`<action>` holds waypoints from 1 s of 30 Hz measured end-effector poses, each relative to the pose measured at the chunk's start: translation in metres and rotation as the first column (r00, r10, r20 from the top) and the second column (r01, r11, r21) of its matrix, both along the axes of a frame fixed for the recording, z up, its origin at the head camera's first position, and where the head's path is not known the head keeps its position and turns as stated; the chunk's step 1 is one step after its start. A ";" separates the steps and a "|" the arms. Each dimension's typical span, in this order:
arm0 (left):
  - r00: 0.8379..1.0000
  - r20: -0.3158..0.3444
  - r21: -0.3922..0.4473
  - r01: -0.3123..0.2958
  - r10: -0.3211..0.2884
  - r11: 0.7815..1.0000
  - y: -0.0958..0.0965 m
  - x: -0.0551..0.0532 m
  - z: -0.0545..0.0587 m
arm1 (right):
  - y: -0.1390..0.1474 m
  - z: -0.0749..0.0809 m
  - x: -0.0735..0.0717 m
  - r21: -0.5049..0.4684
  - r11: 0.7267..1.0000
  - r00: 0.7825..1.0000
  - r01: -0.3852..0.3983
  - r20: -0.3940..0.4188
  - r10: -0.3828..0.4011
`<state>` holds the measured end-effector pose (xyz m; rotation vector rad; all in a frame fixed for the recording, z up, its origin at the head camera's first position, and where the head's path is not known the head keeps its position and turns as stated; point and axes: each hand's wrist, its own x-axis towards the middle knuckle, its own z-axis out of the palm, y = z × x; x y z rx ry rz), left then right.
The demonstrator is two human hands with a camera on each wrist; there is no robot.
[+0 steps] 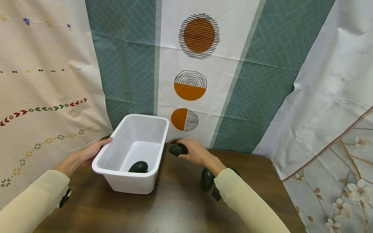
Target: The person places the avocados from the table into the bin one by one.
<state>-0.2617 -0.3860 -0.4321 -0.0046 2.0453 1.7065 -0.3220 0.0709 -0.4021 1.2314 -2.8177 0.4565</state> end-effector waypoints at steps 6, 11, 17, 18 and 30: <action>1.000 0.002 0.001 -0.008 0.008 1.000 0.000 0.000 -0.001 | -0.002 0.008 -0.002 -0.015 0.999 0.999 -0.031 -0.017 0.031; 1.000 0.003 0.003 -0.013 0.013 1.000 0.001 0.001 0.000 | -0.004 0.014 -0.004 -0.017 0.999 0.999 -0.030 -0.029 0.030; 1.000 0.006 0.007 -0.014 0.014 1.000 0.000 0.000 -0.001 | -0.006 0.021 -0.004 -0.031 0.999 0.999 -0.017 -0.042 0.015; 1.000 0.006 0.008 -0.012 0.012 1.000 0.000 0.000 -0.002 | -0.007 0.022 -0.004 -0.033 0.999 0.999 -0.016 -0.048 0.015; 1.000 0.000 -0.003 -0.011 0.011 1.000 0.000 0.000 -0.001 | -0.013 0.030 -0.003 -0.054 0.998 0.996 -0.031 -0.087 0.026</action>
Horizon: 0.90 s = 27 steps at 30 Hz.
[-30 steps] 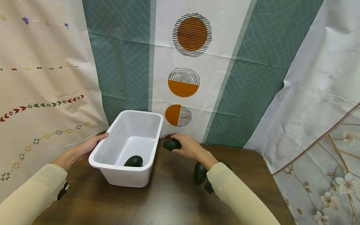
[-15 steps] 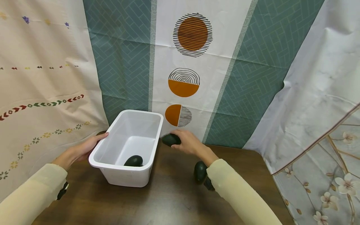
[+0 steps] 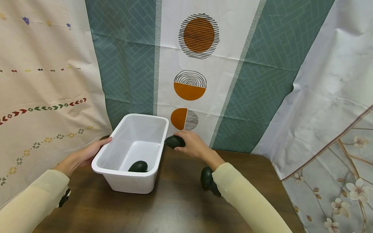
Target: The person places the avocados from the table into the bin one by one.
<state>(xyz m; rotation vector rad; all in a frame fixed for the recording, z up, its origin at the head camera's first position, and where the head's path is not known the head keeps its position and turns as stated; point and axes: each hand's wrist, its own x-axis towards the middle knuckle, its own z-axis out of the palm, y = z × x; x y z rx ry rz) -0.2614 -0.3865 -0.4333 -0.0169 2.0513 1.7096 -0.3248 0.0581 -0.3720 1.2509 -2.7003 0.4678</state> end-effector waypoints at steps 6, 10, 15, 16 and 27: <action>1.000 0.006 0.016 0.001 -0.001 1.000 0.001 0.001 0.002 | -0.003 0.000 -0.001 0.000 1.000 1.000 -0.014 -0.005 0.014; 1.000 0.005 0.024 0.001 -0.001 1.000 0.001 0.000 0.001 | -0.004 0.000 -0.001 -0.007 1.000 1.000 -0.015 0.004 0.015; 1.000 0.004 0.023 0.002 -0.002 1.000 0.001 0.000 0.001 | -0.008 0.003 0.000 -0.014 1.000 1.000 -0.015 -0.004 0.015; 1.000 0.003 0.023 0.004 -0.004 1.000 0.001 0.000 0.001 | -0.010 0.003 0.000 -0.013 1.000 1.000 -0.015 -0.006 0.015; 1.000 0.010 0.039 0.003 -0.004 0.999 0.001 0.001 0.001 | -0.028 0.014 0.008 0.022 0.999 1.000 -0.023 0.001 0.023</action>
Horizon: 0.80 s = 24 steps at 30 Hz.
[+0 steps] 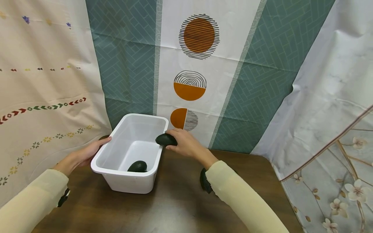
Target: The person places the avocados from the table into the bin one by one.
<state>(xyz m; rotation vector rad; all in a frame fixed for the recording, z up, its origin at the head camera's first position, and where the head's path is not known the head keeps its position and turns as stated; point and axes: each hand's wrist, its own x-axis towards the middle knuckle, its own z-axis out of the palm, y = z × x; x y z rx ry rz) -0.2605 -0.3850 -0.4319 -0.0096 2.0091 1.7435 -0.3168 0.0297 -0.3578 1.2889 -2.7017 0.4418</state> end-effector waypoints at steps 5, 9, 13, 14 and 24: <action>1.000 -0.003 -0.005 -0.007 0.007 1.000 0.000 0.000 0.000 | -0.009 0.007 0.004 0.014 1.000 1.000 -0.007 -0.016 0.007; 1.000 -0.002 -0.003 -0.008 0.008 1.000 0.001 0.000 0.000 | -0.018 0.010 0.006 0.031 0.999 0.999 -0.029 -0.042 0.031; 1.000 -0.001 -0.010 -0.007 0.007 1.000 0.002 0.001 0.000 | -0.025 0.011 0.009 0.054 0.997 0.997 -0.050 -0.060 0.053; 1.000 -0.004 -0.012 -0.005 0.005 1.000 0.002 0.001 0.000 | -0.027 0.010 0.010 0.060 0.997 0.996 -0.051 -0.065 0.055; 1.000 -0.005 -0.009 -0.003 0.003 1.000 0.002 0.001 -0.001 | -0.040 0.011 0.017 0.054 0.995 0.993 -0.086 -0.079 0.090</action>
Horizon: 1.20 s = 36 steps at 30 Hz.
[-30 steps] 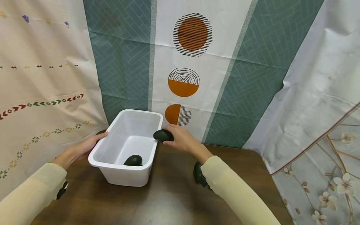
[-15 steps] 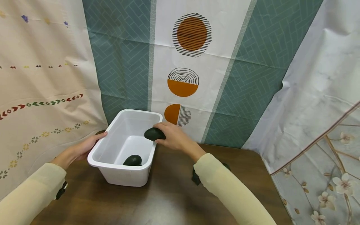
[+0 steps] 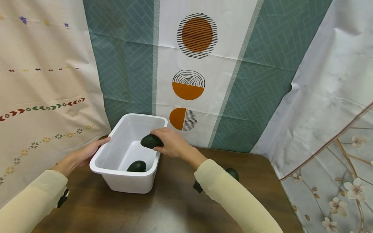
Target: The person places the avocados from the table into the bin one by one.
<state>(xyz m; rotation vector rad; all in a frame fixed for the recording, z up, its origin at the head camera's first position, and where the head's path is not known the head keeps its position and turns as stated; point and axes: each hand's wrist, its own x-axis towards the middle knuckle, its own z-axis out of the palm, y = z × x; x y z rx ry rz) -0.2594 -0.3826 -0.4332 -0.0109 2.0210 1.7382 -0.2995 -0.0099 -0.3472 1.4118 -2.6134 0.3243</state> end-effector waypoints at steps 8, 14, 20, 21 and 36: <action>1.000 -0.004 0.011 0.002 -0.002 1.000 -0.003 0.000 -0.003 | -0.009 0.002 0.005 -0.097 0.995 0.999 -0.008 0.048 0.013; 1.000 -0.013 0.002 -0.002 0.002 1.000 -0.003 -0.001 -0.004 | -0.012 0.003 0.005 -0.217 0.976 0.990 0.019 0.140 0.012; 1.000 -0.020 -0.010 0.004 -0.004 1.000 -0.003 0.000 -0.003 | -0.015 0.003 0.004 -0.395 0.916 0.961 0.069 0.273 0.045; 1.000 -0.018 -0.009 0.000 -0.001 1.000 -0.003 0.000 -0.003 | -0.015 0.003 0.004 -0.425 0.901 0.953 0.083 0.299 0.053; 1.000 -0.025 -0.010 -0.010 0.010 1.000 -0.001 0.000 -0.003 | -0.018 -0.005 0.003 -0.607 0.730 0.848 0.314 0.525 0.072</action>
